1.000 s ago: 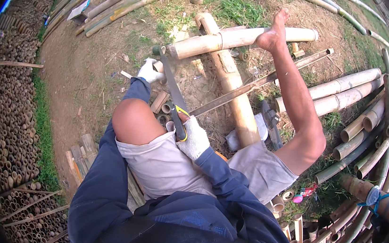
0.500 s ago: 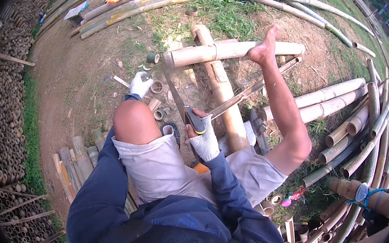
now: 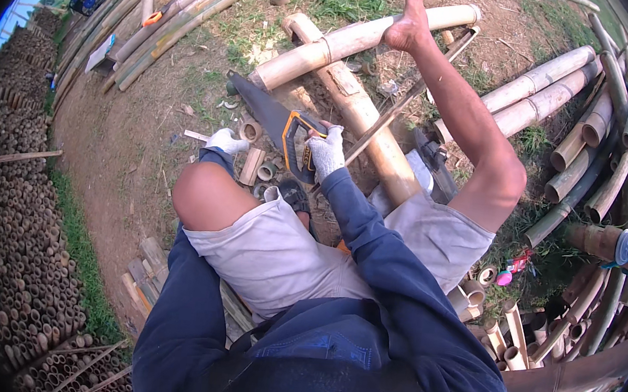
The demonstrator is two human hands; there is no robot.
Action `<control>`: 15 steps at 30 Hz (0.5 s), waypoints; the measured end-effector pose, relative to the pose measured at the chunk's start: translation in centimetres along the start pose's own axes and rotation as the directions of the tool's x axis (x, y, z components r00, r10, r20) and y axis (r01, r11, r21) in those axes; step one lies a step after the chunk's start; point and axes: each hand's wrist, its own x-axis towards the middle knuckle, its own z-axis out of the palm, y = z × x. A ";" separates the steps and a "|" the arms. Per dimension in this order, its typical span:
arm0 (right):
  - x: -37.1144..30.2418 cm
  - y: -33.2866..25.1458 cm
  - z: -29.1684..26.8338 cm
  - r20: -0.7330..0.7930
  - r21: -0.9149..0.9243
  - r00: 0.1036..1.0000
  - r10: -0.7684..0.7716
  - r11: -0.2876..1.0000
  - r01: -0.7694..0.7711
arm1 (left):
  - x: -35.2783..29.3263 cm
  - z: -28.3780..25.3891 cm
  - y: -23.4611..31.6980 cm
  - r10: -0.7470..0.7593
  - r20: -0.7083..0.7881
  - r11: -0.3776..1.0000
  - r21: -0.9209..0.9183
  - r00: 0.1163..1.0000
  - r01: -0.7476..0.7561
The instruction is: The person sits on the ground and uses a hand saw to cut bamboo poles into shorter sections. They repeatedly position the bamboo, saw through it, and set the cut pieces aside.
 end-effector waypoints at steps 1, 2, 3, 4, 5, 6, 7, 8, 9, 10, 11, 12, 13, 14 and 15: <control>0.7 0.6 -0.6 -0.098 -0.219 0.990 -0.105 0.972 0.081 | -0.5 0.6 -0.7 0.010 0.016 0.999 -0.033 1.000 -0.009; 1.3 1.1 -1.5 -0.097 -0.286 0.981 -0.166 0.949 0.132 | -0.6 1.0 -1.2 0.032 0.033 0.997 -0.076 0.999 -0.029; 2.1 1.4 -2.1 -0.099 -0.289 0.979 -0.176 0.947 0.141 | -0.6 1.2 -1.8 0.044 0.048 0.991 -0.132 0.998 -0.038; 2.4 1.7 -2.8 -0.067 -0.360 0.982 -0.178 0.922 0.143 | -0.6 1.3 -2.4 0.057 0.062 0.979 -0.199 0.996 -0.044; 2.6 1.8 -3.3 -0.072 -0.407 0.984 -0.162 0.906 0.119 | -0.7 1.1 -3.0 0.071 0.079 0.962 -0.271 0.994 -0.047; 2.4 1.9 -3.7 -0.065 -0.515 0.976 -0.205 0.845 0.143 | -0.8 0.8 -3.4 0.084 0.095 0.939 -0.342 0.992 -0.047; 1.9 1.8 -3.9 -0.006 -0.567 0.954 -0.298 0.787 0.242 | -1.0 0.2 -3.7 0.102 0.105 0.910 -0.412 0.989 -0.050; 0.9 1.7 -3.8 0.013 -0.612 0.928 -0.372 0.731 0.302 | -1.4 -0.6 -3.7 0.120 0.113 0.876 -0.479 0.986 -0.052; -0.4 1.4 -3.6 0.000 -0.666 0.927 -0.375 0.692 0.279 | -2.1 -1.7 -3.7 0.084 0.156 0.860 -0.510 0.984 0.007; -1.6 0.9 -3.2 0.082 -0.627 0.925 -0.370 0.702 0.337 | -2.5 -3.0 -2.9 0.079 0.141 0.850 -0.527 0.987 0.007; -2.8 0.3 -2.5 0.108 -0.598 0.943 -0.313 0.738 0.313 | -3.3 -4.9 -2.2 0.212 0.132 0.852 -0.509 0.968 -0.117; -4.0 -0.5 -1.7 0.167 -0.673 0.939 -0.299 0.662 0.331 | -4.0 -6.9 -0.7 0.316 0.055 0.849 -0.462 0.947 -0.257; -4.8 -1.4 -0.8 0.223 -0.712 0.932 -0.284 0.606 0.355 | -4.7 -9.2 1.0 0.306 0.174 0.838 -0.516 0.936 -0.178; -5.8 -2.4 0.1 0.272 -0.681 0.904 -0.328 0.598 0.422 | -5.5 -11.5 3.0 0.305 0.260 0.814 -0.571 0.916 -0.108; -6.3 -3.5 0.9 0.313 -0.687 0.916 -0.253 0.606 0.402 | -6.5 -13.7 5.2 0.402 0.274 0.785 -0.595 0.874 -0.175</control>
